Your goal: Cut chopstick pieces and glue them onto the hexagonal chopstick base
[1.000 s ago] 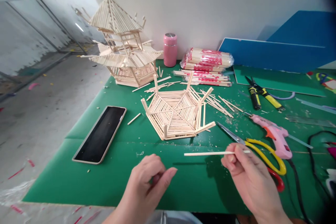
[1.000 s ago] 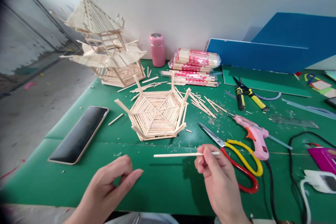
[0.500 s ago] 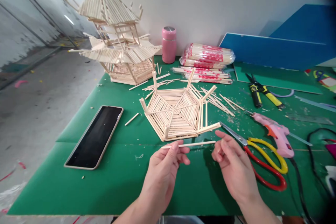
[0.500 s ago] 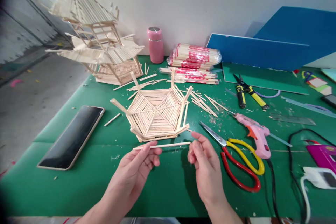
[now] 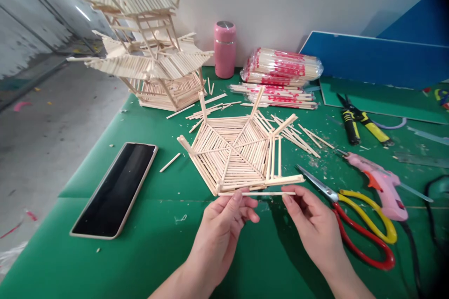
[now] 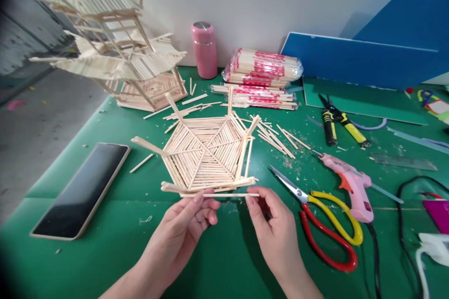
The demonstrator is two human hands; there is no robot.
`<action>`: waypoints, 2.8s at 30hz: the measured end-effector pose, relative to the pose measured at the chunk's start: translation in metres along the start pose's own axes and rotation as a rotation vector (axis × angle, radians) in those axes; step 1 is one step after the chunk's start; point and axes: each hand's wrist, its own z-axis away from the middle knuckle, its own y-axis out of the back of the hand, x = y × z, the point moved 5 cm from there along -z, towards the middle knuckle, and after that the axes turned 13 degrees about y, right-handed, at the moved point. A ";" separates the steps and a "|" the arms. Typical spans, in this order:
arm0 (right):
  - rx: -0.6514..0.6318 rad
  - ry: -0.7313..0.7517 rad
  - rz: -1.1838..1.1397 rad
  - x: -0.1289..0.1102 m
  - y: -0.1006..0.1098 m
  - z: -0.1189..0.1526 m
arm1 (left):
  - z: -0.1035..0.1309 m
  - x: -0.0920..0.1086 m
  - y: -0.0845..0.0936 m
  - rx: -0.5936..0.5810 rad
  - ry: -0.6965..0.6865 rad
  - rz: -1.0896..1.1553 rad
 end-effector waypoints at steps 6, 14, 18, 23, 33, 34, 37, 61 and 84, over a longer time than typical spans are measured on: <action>0.003 -0.043 -0.026 0.001 -0.002 -0.005 | -0.001 0.001 0.004 0.034 0.047 -0.024; 0.071 -0.081 -0.030 0.006 0.000 -0.004 | -0.005 0.000 0.004 0.061 0.043 -0.088; 0.075 -0.083 -0.050 0.006 -0.001 -0.004 | -0.006 0.000 0.003 0.055 0.044 -0.097; 0.055 -0.065 -0.025 0.006 -0.001 -0.003 | -0.004 0.002 0.009 0.088 0.020 -0.075; 0.009 -0.035 -0.021 0.003 -0.004 -0.003 | 0.003 0.003 0.020 0.107 0.017 -0.022; 0.006 -0.033 -0.025 0.003 -0.005 -0.003 | 0.003 0.003 0.022 0.113 0.022 -0.020; -0.002 -0.038 -0.037 0.005 -0.006 -0.001 | 0.006 0.003 0.027 0.136 0.041 -0.011; 0.035 0.151 -0.072 -0.005 -0.003 0.008 | 0.019 0.004 0.044 0.227 0.030 0.016; -0.191 0.560 0.075 -0.051 0.018 0.010 | 0.044 0.004 0.018 0.100 0.002 -0.223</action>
